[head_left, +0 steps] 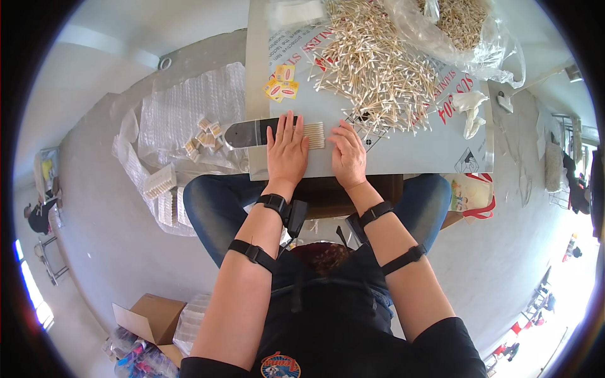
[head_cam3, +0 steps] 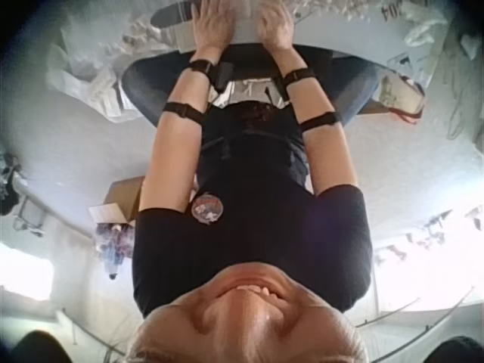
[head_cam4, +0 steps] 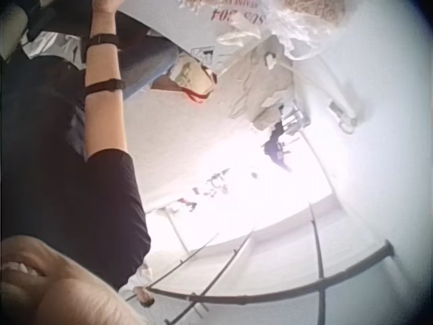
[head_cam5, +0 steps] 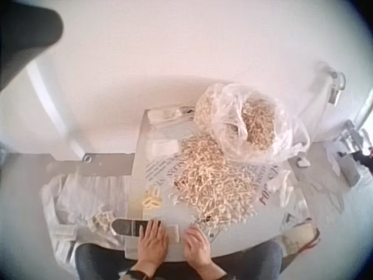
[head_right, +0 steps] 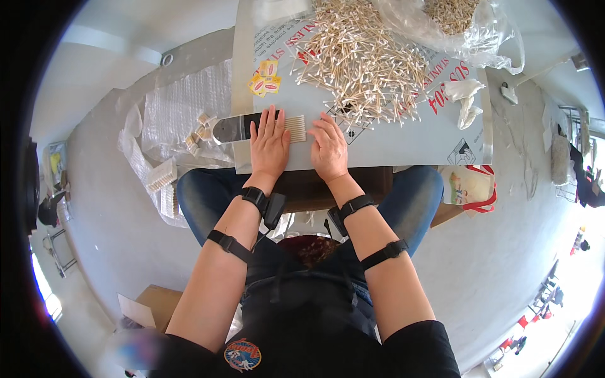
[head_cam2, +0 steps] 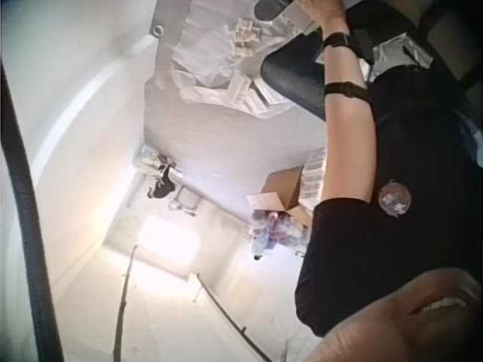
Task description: The person is assembling small medical or hygiene components by hand at a workstation.
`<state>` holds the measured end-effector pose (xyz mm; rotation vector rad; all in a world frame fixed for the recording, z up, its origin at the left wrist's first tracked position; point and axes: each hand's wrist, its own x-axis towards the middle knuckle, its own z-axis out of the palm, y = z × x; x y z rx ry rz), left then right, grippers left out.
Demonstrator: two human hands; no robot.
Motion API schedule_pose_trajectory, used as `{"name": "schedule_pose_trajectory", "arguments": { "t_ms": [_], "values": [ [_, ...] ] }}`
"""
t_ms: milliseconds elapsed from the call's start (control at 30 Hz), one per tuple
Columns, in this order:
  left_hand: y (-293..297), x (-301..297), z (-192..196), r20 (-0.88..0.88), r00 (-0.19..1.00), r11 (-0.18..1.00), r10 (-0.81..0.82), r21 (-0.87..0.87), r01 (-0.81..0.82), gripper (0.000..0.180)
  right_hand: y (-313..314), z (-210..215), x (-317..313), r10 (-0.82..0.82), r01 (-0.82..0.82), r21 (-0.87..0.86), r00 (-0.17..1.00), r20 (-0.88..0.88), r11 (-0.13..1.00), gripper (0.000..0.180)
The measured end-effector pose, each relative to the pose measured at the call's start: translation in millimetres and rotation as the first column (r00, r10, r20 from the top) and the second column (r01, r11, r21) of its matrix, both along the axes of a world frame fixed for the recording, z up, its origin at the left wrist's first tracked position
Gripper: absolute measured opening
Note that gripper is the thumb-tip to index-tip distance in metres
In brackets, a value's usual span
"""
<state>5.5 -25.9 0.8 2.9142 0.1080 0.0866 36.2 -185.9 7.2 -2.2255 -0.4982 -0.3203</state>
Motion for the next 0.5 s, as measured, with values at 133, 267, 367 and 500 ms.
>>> {"name": "schedule_pose_trajectory", "arguments": {
  "t_ms": [133, 267, 367, 500],
  "values": [
    [-2.2, 0.3, 0.2, -0.021, 1.0, 1.0, -0.003, 0.007, 0.003, 0.053, -2.9, -0.9, -1.1, 0.03, -0.03, 0.031, 1.0, 0.003, 0.999, 0.018],
    [-1.7, -0.4, 0.7, -0.016, 1.0, 0.999, -0.007, 0.031, 0.007, 0.053, -1.5, -1.6, -1.2, 0.028, -0.029, 0.042, 1.0, 0.012, 0.999, 0.017],
    [-1.5, 0.0, 0.5, -0.018, 1.0, 1.0, -0.002, 0.002, 0.002, 0.053, -1.7, -0.5, 0.0, 0.029, -0.029, 0.04, 1.0, 0.004, 0.999, 0.017],
    [-0.3, 0.4, -1.1, -0.011, 1.0, 1.0, 0.0, 0.0, 0.0, 0.053, 0.3, -1.1, 0.1, 0.019, -0.019, 0.045, 1.0, -0.001, 0.999, 0.017]
  ]
}}
